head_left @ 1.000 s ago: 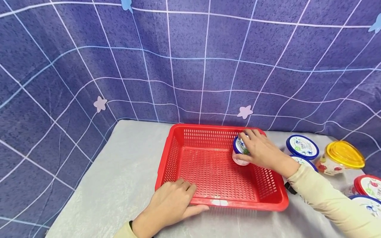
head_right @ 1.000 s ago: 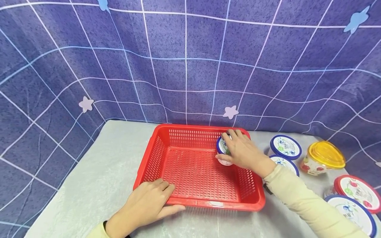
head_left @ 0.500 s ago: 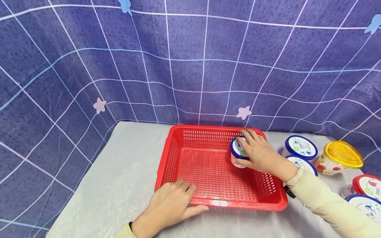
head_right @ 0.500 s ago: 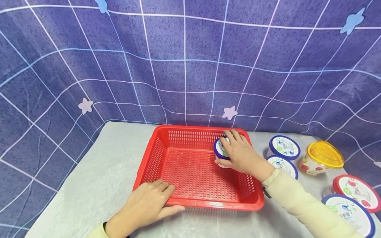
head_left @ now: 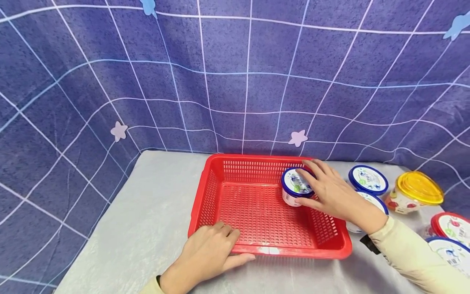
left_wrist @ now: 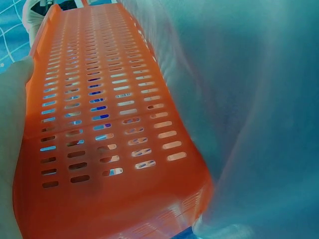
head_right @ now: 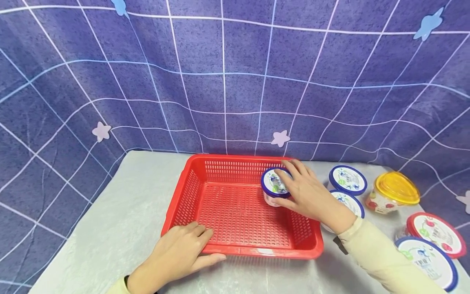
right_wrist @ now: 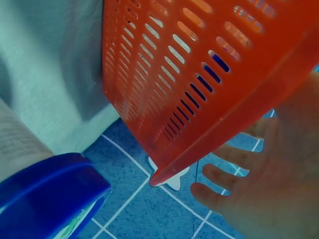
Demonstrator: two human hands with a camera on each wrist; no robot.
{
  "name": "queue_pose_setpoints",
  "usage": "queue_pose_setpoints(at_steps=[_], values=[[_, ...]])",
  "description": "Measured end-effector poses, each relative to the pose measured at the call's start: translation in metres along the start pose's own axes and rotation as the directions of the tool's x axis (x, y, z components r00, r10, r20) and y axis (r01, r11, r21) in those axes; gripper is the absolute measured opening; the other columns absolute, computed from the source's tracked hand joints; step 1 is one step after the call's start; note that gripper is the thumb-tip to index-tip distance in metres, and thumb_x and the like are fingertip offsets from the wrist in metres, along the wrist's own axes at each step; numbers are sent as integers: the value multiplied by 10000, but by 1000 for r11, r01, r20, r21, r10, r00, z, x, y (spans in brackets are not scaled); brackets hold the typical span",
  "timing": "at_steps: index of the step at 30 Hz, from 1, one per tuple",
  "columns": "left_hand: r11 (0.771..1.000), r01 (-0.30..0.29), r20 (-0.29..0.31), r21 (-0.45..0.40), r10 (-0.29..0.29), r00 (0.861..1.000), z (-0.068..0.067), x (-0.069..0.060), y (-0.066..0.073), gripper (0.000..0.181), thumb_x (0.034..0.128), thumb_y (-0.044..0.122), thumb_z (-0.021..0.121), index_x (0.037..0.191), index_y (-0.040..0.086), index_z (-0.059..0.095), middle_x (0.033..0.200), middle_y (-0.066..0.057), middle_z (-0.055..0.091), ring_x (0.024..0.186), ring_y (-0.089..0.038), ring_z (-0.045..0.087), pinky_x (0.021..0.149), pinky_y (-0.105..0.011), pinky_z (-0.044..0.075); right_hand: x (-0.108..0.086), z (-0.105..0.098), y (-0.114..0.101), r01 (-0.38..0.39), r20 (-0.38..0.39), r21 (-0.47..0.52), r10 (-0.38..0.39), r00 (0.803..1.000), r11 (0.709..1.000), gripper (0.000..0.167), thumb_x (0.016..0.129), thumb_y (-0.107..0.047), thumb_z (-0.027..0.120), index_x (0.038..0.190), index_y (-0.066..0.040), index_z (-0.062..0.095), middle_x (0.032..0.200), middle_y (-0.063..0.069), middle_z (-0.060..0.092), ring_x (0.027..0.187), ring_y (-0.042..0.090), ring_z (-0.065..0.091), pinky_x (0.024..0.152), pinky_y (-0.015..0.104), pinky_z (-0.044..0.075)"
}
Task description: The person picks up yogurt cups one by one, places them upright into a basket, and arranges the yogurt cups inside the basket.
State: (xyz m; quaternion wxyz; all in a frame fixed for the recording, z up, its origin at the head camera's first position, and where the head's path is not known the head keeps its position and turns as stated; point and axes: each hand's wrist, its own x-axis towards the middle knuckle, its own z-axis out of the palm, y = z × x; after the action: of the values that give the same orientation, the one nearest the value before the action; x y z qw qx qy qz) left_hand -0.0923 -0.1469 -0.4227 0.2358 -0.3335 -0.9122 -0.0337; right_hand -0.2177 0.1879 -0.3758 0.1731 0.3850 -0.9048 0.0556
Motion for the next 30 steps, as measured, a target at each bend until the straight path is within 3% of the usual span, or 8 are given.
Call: queue_pose_setpoints(at_steps=[13,20,30], values=[[1000,5,7,-3,-5,1000,-1,1,0,621,919,743,419,724,177,586,610,36,534,538,-135,503,440,-243,249,-20,-10,2,-48,-69,9,48,996,999,806,780,-490,801,1386,-34,527,1422,242,450,1305,447,391,1020,634,338],[1000,0,-18,4,0,1000,0,-1,0,619,921,737,424,715,169,557,587,42,491,505,-138,453,441,-239,215,-31,-14,5,-89,-57,16,90,994,996,805,805,-522,778,1404,-50,521,1448,249,438,1318,434,395,1026,645,331],[1000,6,30,7,-6,1000,-1,0,1,633,922,745,407,749,169,604,612,34,533,523,-139,482,447,-243,239,-42,-22,8,-132,-80,13,132,988,991,793,787,-490,800,1405,-88,510,1441,187,445,1322,396,387,1004,662,341]])
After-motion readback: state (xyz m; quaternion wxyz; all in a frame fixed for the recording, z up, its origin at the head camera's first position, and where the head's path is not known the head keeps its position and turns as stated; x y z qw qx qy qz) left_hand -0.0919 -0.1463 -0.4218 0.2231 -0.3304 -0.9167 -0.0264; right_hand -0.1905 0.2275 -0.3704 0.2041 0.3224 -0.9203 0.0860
